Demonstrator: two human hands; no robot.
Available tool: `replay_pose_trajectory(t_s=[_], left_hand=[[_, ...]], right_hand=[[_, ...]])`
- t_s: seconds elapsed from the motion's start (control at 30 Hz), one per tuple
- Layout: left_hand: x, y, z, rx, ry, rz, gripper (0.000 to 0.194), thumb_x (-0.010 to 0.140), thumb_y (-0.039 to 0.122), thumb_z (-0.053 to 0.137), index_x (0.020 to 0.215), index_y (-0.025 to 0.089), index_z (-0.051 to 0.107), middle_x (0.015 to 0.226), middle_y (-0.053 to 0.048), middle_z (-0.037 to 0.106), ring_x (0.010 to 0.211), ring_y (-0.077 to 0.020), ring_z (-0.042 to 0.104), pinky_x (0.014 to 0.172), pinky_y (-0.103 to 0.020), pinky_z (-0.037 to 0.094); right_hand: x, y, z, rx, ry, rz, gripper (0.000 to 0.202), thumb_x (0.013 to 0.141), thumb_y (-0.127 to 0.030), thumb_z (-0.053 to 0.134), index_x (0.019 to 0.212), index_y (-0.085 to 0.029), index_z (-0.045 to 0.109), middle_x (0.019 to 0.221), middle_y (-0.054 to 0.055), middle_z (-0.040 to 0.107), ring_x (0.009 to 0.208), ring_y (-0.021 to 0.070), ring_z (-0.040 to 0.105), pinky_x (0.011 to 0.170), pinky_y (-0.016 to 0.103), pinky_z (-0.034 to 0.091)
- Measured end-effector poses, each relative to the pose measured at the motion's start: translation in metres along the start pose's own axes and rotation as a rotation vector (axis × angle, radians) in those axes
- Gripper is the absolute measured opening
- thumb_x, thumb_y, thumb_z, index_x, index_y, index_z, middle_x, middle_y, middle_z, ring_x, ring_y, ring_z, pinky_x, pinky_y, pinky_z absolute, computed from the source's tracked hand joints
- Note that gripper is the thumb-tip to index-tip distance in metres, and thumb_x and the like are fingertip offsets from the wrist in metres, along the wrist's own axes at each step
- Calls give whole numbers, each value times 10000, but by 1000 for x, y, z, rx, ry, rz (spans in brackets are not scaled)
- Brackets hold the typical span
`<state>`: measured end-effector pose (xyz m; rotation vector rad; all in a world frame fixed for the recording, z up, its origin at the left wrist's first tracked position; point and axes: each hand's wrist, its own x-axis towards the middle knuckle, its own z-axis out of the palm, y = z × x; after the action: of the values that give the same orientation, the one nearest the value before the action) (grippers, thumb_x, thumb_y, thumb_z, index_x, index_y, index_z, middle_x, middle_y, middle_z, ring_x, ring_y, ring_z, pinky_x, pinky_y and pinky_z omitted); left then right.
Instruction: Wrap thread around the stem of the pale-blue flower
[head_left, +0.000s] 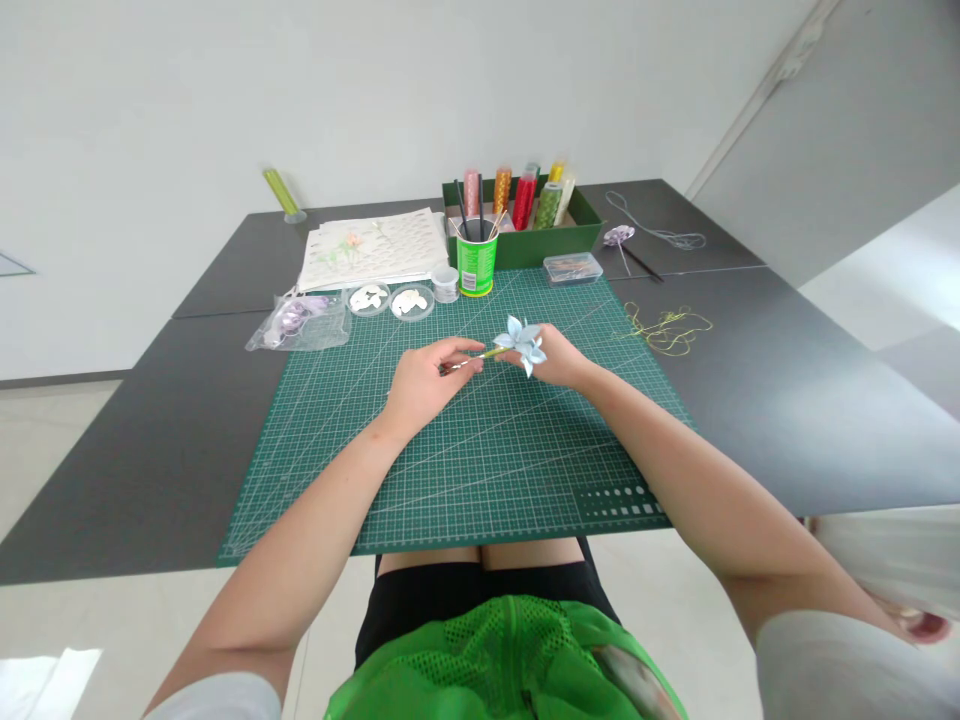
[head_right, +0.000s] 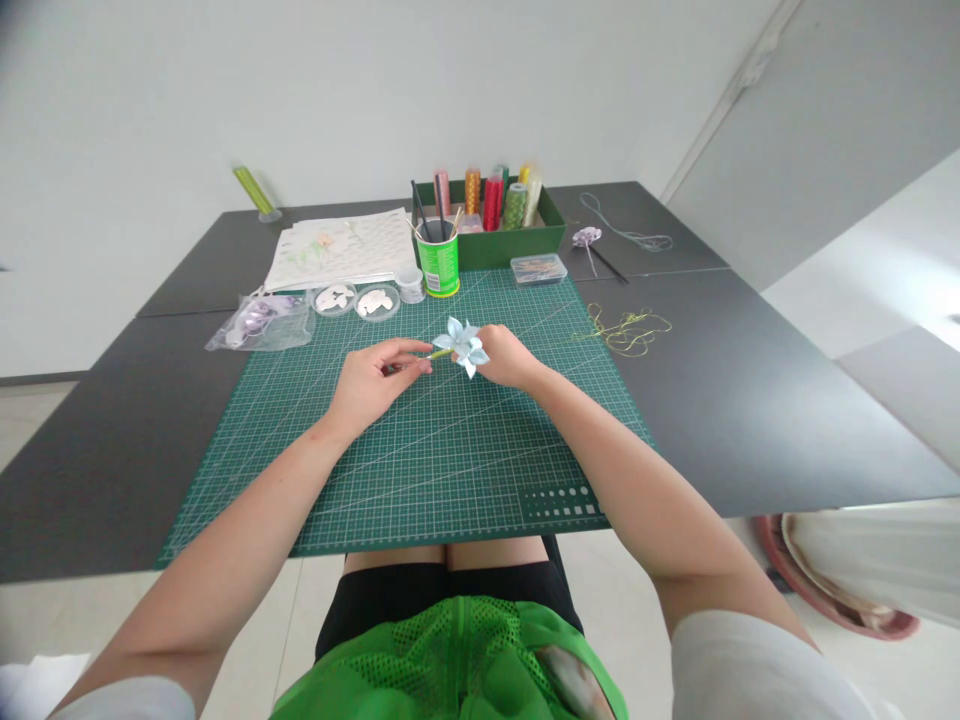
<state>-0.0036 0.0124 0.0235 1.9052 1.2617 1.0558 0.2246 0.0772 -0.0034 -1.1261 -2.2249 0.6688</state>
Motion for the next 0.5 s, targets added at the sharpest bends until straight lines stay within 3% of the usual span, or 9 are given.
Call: replay_pose_trajectory(t_s=[0.13,0.27,0.33,0.4,0.5], left_hand=[[4,-4,-2,-33,143,-23,252,934,341,688,1126,226,803,887,-42,820,835,-203,759,803,-324,567],[9,-10,-4,-136,161,-81,248,922,338,701,1103,212,813,862,-45,817,812,-196,756,822,-330,574],[10,-13,-4,-180,148,-113,263,912,356,710,1110,218,813,863,-49,816,822,-202,754,806,-331,575],[10,-15,-3,-217,138,-140,282,902,372,718,1120,221,812,872,-56,817,842,-209,753,776,-325,571],[9,-15,1,-263,127,-166,287,882,375,733,1112,225,817,861,-56,815,806,-200,737,693,-299,547]], right_hand=[[0,-8,0,74,-107,55,214,900,-257,596,841,-157,776,548,-46,535,526,90,426,580,250,338],[-3,-16,-5,65,-175,24,242,939,-262,554,893,-169,773,574,-44,543,538,96,440,623,265,386],[-4,-17,-5,69,-156,-14,264,963,-283,527,1028,-184,763,757,13,671,681,138,579,738,309,472],[-5,-18,-1,99,-90,-62,336,975,-319,518,1232,-198,697,1095,95,720,997,219,657,947,420,497],[-5,-24,10,277,-22,-73,485,968,-385,535,1429,-235,560,1432,130,594,1365,286,514,1161,534,381]])
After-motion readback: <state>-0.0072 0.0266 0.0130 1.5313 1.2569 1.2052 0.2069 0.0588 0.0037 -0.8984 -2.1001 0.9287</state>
